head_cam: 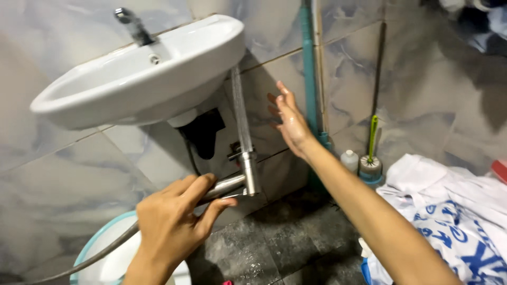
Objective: Rinsing a bathroom sink with a sprayer, organizing toiletries from the floor into a holder, and washing hands.
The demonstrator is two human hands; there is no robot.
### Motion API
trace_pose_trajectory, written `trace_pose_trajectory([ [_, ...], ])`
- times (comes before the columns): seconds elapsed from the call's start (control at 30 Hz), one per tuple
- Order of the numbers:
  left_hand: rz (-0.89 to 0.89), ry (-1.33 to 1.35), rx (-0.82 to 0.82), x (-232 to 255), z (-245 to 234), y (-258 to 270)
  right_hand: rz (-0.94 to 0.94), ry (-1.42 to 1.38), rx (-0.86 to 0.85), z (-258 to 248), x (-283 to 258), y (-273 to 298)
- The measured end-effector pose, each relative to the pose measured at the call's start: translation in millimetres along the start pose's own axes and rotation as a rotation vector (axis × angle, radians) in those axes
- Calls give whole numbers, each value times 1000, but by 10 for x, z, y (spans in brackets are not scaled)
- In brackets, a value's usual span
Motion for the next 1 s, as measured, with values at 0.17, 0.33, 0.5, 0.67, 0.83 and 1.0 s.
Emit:
trace_pose_trajectory([
  [0.17, -2, -10, 10, -33, -58, 27, 13, 37, -31, 117, -76, -87],
  [0.33, -16, -12, -28, -45, -102, -17, -7, 65, -71, 261, -192, -165],
  [0.5, 19, -20, -13, -56, -143, -54, -74, 50, -107, 451, -425, -342],
  [0.67, 15, -51, 0, -89, -145, -96, -220, 178, -128, 766, -709, -666],
  [0.83, 8, -98, -21, -91, -121, -141, -200, 204, -95, 629, -552, -993],
  [1.0, 37, -24, -13, -87, -132, -128, -19, 101, -106, 525, -361, -891],
])
Point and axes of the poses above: each hand's wrist, its own y-axis away from the middle knuckle, its own z-axis out of the palm, x = y × z, the point moved 9 cm from there along -y, towards the middle knuckle, and after that the axes turned 7 degrees about -y, right-handed, at the moved point
